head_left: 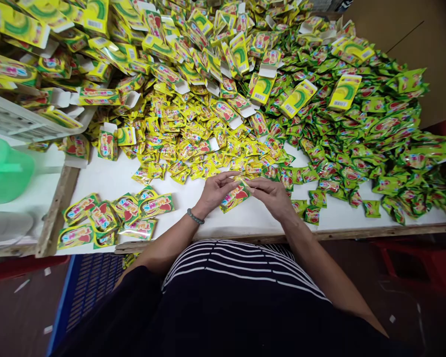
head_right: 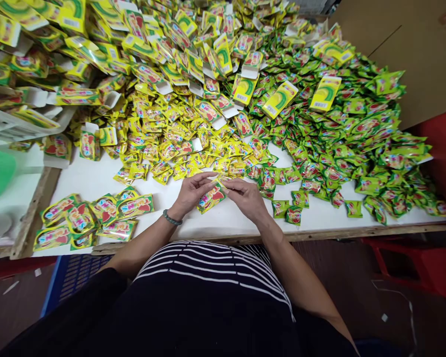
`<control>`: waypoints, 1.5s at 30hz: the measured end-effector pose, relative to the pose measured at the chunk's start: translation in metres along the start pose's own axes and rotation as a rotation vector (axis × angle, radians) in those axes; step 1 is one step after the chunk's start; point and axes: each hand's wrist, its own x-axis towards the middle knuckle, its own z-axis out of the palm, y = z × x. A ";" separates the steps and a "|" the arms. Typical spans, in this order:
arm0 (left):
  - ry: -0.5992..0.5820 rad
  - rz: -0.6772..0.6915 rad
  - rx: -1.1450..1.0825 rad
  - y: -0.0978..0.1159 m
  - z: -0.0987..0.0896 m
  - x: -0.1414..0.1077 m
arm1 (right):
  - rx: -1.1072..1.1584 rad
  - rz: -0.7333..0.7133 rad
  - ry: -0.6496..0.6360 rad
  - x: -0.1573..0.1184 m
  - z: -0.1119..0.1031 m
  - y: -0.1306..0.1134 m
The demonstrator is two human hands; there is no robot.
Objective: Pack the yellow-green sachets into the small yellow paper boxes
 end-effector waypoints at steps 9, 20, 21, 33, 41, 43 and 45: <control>0.026 0.037 0.085 -0.010 0.002 0.004 | -0.290 -0.288 0.363 -0.017 0.047 0.022; -0.122 -0.346 1.724 0.105 -0.084 -0.049 | -0.702 -0.122 0.576 0.004 -0.050 0.050; -0.046 -0.346 1.795 0.110 -0.085 -0.051 | -0.806 -0.043 0.592 0.005 -0.062 0.053; 0.068 -0.177 1.517 0.013 0.044 0.052 | -0.763 0.206 0.419 -0.004 -0.069 0.062; 0.152 -0.204 0.830 -0.013 0.030 0.046 | -0.245 0.300 0.445 -0.011 -0.041 0.053; 0.209 -0.217 0.489 -0.014 0.025 0.038 | -0.117 0.317 0.451 -0.007 -0.034 0.053; 0.231 -0.230 0.186 -0.015 0.022 0.028 | 0.104 0.302 0.468 -0.003 -0.027 0.051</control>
